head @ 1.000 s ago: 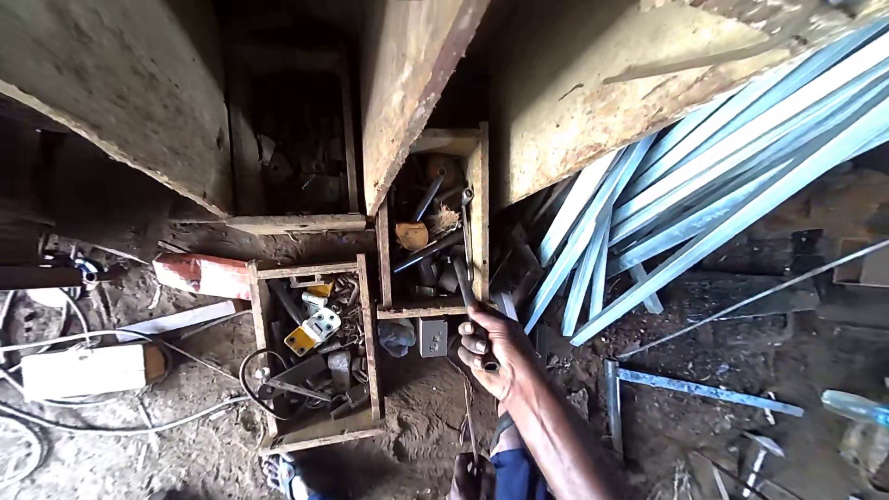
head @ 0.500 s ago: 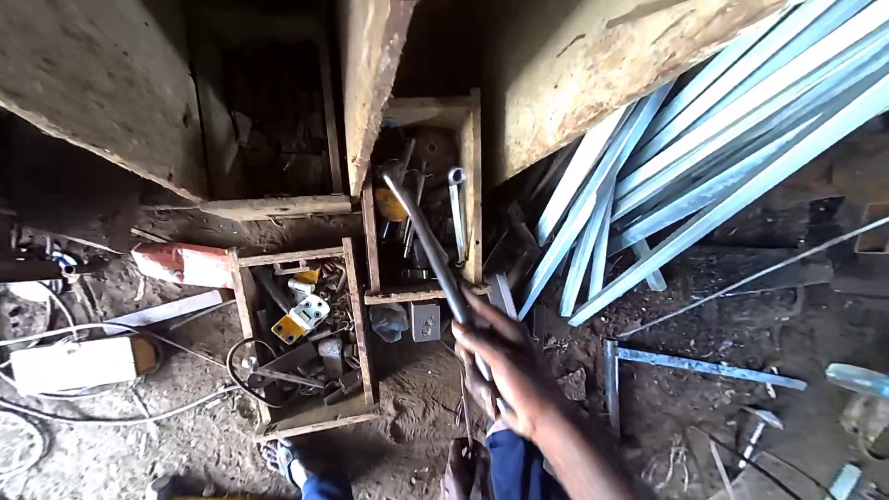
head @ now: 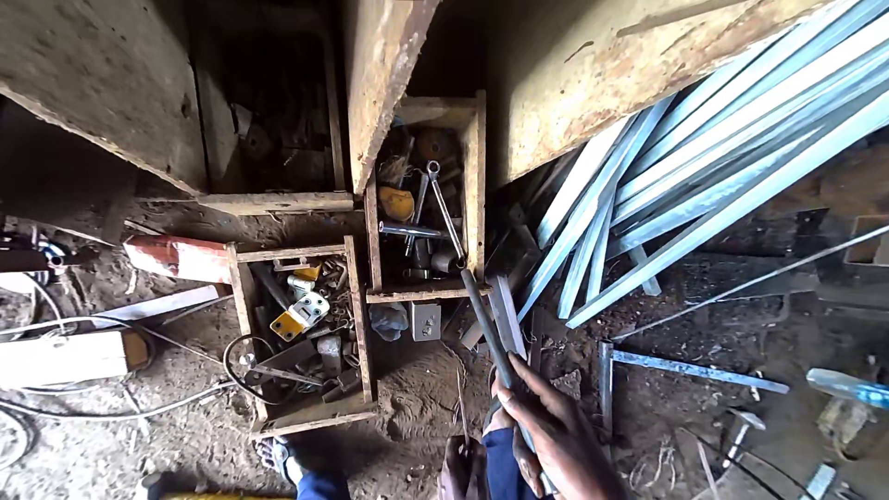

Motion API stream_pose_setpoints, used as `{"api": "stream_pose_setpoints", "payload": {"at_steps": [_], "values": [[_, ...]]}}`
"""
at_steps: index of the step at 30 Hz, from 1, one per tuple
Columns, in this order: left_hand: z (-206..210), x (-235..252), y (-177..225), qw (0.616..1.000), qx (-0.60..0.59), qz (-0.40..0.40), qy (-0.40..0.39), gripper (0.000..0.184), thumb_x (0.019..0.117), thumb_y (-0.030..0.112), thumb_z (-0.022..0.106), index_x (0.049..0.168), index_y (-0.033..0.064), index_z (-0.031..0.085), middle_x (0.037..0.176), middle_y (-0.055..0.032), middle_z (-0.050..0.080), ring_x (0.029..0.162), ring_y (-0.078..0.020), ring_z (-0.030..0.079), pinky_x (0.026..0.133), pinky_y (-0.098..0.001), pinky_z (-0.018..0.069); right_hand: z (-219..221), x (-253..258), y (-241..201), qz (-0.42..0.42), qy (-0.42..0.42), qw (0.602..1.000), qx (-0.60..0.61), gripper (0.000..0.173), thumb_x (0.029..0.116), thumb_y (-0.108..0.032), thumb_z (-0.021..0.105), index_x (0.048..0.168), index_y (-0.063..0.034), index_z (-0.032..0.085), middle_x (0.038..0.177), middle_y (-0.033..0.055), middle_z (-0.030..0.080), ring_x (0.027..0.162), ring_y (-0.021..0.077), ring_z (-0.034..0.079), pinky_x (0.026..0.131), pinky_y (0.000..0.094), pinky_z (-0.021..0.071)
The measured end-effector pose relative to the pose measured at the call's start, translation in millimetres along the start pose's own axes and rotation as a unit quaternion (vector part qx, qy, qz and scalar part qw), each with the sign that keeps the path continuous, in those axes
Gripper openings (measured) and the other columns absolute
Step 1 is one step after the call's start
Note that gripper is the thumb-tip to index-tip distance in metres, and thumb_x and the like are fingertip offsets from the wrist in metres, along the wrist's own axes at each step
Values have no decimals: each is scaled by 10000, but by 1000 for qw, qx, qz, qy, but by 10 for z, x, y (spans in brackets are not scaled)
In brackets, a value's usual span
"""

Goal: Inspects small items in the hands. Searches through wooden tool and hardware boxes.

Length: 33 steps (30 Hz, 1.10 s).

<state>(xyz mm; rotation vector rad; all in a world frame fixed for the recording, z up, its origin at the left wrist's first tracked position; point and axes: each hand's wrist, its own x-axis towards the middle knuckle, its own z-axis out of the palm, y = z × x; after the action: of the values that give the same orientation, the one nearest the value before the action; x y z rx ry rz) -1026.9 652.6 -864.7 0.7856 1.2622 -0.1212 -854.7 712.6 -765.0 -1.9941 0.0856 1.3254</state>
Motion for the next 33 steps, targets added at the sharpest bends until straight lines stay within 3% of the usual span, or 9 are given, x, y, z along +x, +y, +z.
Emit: {"api": "stream_pose_setpoints", "payload": {"at_steps": [5,8,11,14,18,22,27,29,33], "values": [[-16,6,30,1000,-15,-2,-2,320,996,268,614,1229,48,621,741,-49,634,598,-177,595,582,-400,541,-140,289,-329,68,-17,997,-33,539,1070,-285,538,1589,-243,402,939,106,668,446,168,508,365,299,449],[-26,-1,11,1000,-14,-5,-1,337,996,290,614,1237,55,619,749,-49,637,601,-178,595,590,-409,543,-206,531,-493,91,-52,992,-67,531,1068,-276,557,1580,-292,415,836,87,588,449,138,461,387,278,433],[-24,11,-5,1000,-14,-3,-2,335,995,303,613,1231,66,621,720,-41,623,580,-179,585,573,-412,535,-305,573,-607,88,-85,993,-6,522,1058,-214,570,1558,-301,447,780,77,556,417,92,397,360,234,384],[3,27,-19,1000,-13,5,-4,325,996,296,612,1230,71,621,706,-30,618,561,-171,576,552,-401,531,-316,549,-728,31,-92,993,66,470,1059,-222,547,1520,-303,503,790,59,555,414,67,367,352,214,360],[3,30,-32,1000,-10,0,5,317,990,285,619,1232,81,631,763,-27,654,609,-163,608,585,-393,549,-307,524,-1082,-70,-62,993,69,428,1087,-270,492,1510,-339,495,827,40,569,387,49,322,311,191,315],[17,48,2,1000,-14,0,10,316,994,291,613,1237,89,626,768,-28,657,610,-165,611,586,-396,552,-455,332,-831,31,-77,996,32,464,1072,-277,503,1529,-359,476,809,52,568,404,75,356,342,230,350],[6,51,6,1000,-14,-3,11,307,993,296,618,1223,93,633,757,-20,649,609,-158,604,588,-391,544,-223,460,-358,117,-149,979,70,464,1062,-251,519,1525,-270,496,829,70,587,421,73,390,360,226,370],[-2,64,-16,1000,-15,-3,12,305,988,297,621,1215,92,634,749,-22,645,600,-162,600,577,-393,541,-82,767,-299,118,-135,980,82,443,1056,-240,548,1497,-270,523,825,67,593,442,66,393,382,215,358],[-41,93,4,1000,-27,1,13,328,992,305,616,1234,83,622,750,-26,639,592,-158,591,573,-384,539,8,959,-505,22,-57,995,78,419,1038,-233,594,1456,-270,576,795,54,604,426,55,378,361,198,330]]}}
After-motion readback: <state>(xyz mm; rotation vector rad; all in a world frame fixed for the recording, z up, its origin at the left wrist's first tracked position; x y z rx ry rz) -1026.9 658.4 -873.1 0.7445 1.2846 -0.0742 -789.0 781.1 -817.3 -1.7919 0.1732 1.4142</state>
